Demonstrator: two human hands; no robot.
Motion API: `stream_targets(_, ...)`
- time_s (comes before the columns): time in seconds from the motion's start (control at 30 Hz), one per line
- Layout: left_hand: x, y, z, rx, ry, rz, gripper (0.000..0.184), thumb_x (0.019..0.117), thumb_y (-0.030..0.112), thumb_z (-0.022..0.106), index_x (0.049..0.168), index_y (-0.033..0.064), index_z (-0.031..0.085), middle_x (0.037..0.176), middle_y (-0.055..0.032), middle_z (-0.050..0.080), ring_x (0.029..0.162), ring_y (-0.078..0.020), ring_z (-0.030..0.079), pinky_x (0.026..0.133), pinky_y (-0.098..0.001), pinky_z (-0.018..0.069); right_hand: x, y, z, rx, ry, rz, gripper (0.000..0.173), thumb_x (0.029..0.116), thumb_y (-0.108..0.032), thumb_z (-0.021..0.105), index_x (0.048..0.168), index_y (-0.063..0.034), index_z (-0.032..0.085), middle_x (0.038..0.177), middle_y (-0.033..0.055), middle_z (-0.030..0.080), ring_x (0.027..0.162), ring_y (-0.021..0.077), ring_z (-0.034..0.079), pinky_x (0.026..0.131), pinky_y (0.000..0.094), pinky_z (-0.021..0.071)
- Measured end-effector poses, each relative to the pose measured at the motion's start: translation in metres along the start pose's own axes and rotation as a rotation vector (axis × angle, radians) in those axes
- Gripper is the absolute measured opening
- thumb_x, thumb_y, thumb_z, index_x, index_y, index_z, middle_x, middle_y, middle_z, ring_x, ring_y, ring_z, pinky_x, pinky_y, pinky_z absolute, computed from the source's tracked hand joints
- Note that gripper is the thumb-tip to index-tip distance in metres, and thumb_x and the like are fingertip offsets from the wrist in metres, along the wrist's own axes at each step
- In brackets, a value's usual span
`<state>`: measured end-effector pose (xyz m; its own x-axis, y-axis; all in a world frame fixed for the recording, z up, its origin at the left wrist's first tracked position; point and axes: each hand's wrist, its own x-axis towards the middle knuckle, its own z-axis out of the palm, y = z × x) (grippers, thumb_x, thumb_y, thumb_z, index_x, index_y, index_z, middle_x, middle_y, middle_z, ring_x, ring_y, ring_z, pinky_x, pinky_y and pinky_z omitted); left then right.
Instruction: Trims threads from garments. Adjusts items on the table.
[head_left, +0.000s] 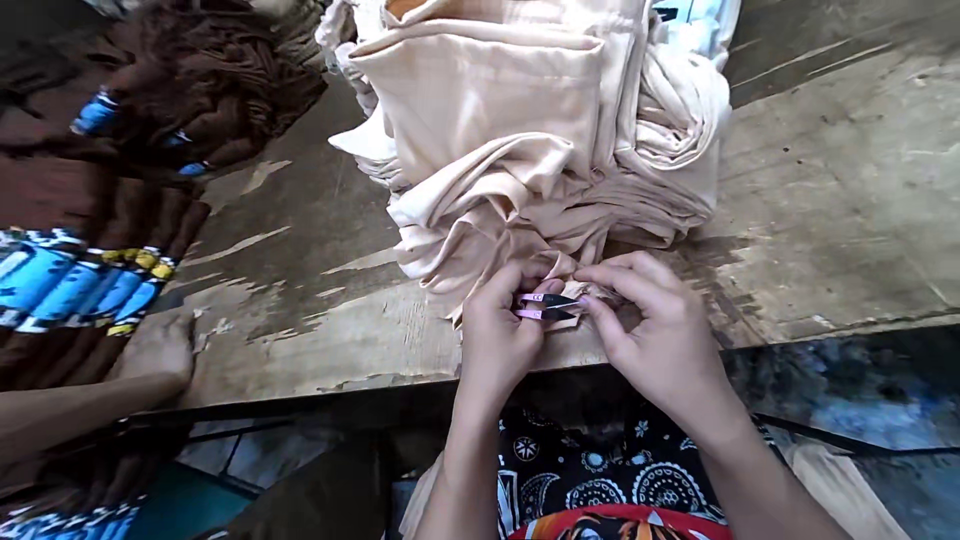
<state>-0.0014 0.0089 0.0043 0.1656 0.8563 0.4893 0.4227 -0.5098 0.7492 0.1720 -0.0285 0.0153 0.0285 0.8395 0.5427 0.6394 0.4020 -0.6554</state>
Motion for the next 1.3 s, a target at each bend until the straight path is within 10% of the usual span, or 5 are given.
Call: stream_targets(1.3, 0.0005, -0.0013, 0.0013, 0.009, -0.005, -0.013, 0.012, 0.0964, 0.012, 0.067, 0.108, 0.0097, 0.069, 0.086, 0.0070, 0.070, 0.069, 0.0018, 0.063, 0.061, -0.0140, 0.0524, 0.0007, 0.0051, -0.0006, 0.057, -0.036, -0.045, 0.020, 0.0943, -0.014, 0.070, 0.112, -0.0116, 0.078, 0.106, 0.0035, 0.068, 0.091, 0.0095, 0.068, 0.076, 0.0225, 0.0589)
